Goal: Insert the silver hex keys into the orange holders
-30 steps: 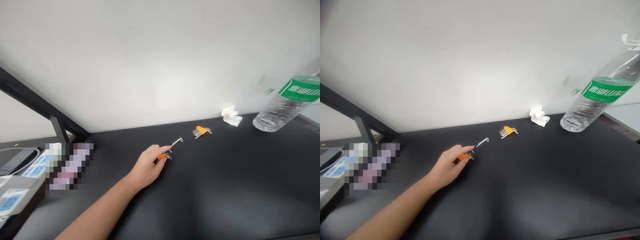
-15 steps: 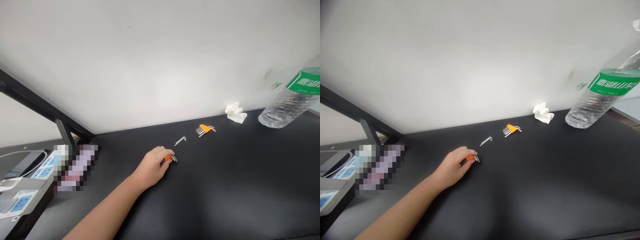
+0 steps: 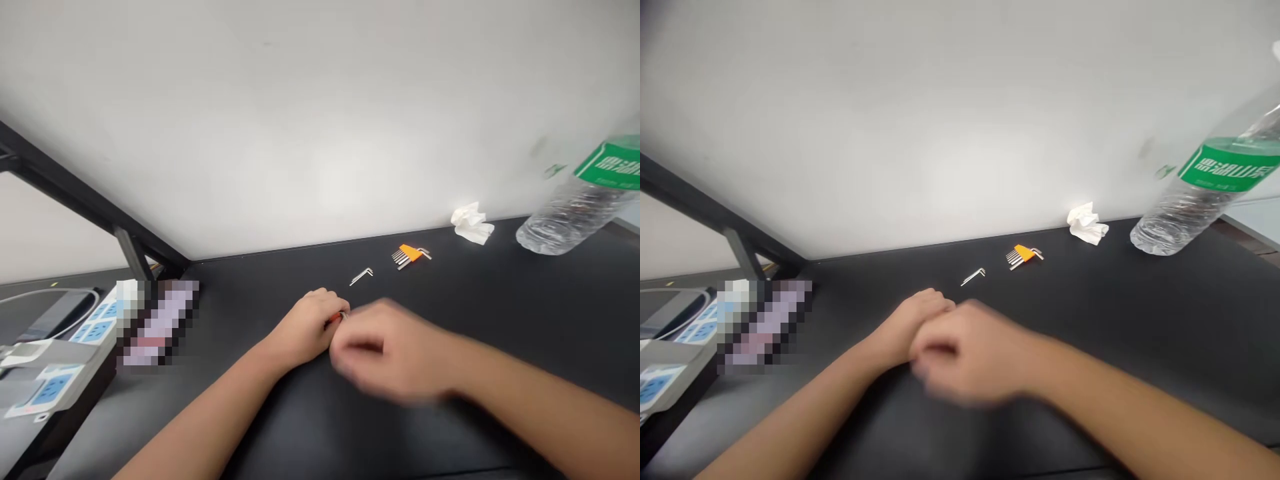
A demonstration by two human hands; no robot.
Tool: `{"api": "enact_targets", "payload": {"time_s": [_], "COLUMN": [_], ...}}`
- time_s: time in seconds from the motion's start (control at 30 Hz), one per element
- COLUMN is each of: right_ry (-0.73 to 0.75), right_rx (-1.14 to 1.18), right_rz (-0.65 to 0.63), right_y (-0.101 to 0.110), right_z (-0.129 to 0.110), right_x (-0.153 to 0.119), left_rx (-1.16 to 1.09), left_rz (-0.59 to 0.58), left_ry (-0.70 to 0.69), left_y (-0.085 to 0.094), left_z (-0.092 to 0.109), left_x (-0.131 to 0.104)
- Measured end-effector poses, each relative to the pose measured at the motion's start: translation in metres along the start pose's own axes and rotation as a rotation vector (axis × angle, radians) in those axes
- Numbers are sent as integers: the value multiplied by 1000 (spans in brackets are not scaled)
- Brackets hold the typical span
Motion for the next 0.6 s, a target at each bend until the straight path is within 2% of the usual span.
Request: {"api": "enact_targets", "payload": {"time_s": [0.1,0.17,0.23,0.33,0.47,0.6], "right_ry": [-85,-110,-97,-84,-99,-263], "right_rx": [-386,-532,-613,-709,-768,-695], "right_rz": [164,136,98,70,54,-11], "right_y": [49,56,51,41,37,40], "right_z": [54,83,98,99,86,87], "right_x": [35,45,46,43,43,37], "left_rx": [-28,-28,-13,-4,-21,-27], "left_rz": [23,42,51,64,87,89], "left_ry": [-7,-14,-12,25,184,204], "left_y": [3,5,4,4,6,9], "left_z": [0,-1,-3,-8,-23,-29], "left_x": [-3,-4,-4,-4,-7,-9]}}
Point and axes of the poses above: each hand's wrist, its own x-axis towards the middle knuckle, its own y-axis out of the back of the hand, z = x × y, the point moved 8 cm from there along x, towards the middle knuckle, and after that the axes turned 8 degrees about -z, right-handed, at the moved point
